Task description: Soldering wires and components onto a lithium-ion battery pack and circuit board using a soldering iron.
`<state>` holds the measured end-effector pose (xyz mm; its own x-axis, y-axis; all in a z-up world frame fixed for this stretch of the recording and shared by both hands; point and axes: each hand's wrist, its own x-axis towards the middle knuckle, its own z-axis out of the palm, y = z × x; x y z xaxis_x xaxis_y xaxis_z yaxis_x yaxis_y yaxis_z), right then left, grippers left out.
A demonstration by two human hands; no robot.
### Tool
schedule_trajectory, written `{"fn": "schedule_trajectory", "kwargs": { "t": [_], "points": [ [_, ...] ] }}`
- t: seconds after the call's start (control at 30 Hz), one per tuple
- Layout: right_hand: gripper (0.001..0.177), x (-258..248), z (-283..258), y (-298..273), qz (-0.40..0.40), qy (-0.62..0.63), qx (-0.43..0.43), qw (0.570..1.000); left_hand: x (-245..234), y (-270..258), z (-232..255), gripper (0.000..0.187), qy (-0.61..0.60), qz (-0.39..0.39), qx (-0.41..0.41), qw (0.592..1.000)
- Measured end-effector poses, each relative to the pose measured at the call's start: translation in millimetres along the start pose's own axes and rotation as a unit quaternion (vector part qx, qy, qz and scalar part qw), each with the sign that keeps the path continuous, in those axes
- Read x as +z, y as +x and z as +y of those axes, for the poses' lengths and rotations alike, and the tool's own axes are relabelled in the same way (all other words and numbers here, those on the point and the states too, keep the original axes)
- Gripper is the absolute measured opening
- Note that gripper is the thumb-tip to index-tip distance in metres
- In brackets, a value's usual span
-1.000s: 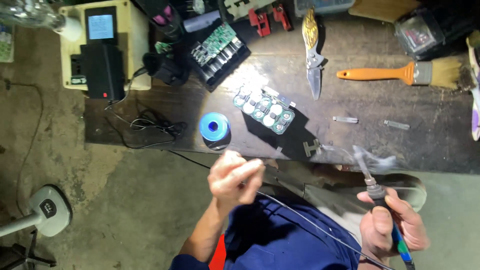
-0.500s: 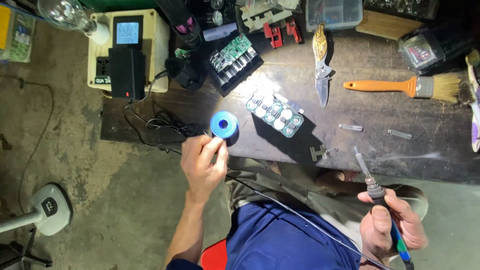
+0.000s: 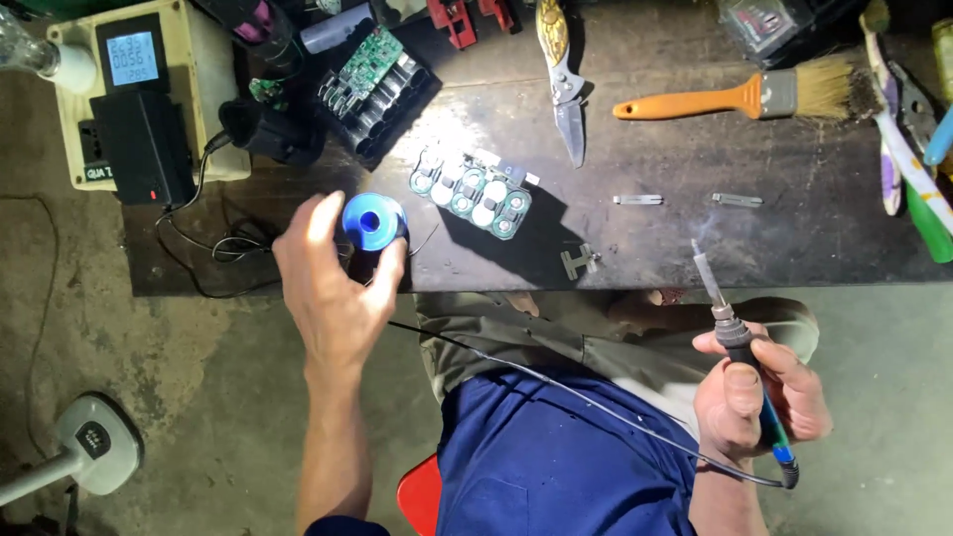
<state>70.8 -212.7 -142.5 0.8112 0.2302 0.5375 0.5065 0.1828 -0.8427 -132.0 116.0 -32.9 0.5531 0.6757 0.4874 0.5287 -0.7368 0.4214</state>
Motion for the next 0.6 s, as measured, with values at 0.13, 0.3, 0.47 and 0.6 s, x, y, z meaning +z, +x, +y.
{"fn": "schedule_trajectory", "kwargs": {
  "t": [0.13,0.3,0.47,0.6],
  "points": [
    [0.026,0.7,-0.9,0.6,0.052,0.017,0.003,0.999,4.0,4.2,8.8,0.032,0.01,-0.026,0.009,1.0],
    [0.028,3.6,-8.2,11.5,0.072,-0.015,-0.07,0.995,-2.2,-12.7,90.5,0.023,-0.136,0.03,0.018,0.99],
    [0.026,10.1,-5.7,25.2,0.222,-0.128,-0.194,0.947,70.2,-9.4,167.2,0.02,-0.284,-0.126,0.187,0.932],
    [0.029,-54.8,27.5,-19.5,0.18,-0.035,-0.174,0.968,133.5,-4.0,210.3,0.011,-0.247,-0.1,0.205,0.942]
  ]
}}
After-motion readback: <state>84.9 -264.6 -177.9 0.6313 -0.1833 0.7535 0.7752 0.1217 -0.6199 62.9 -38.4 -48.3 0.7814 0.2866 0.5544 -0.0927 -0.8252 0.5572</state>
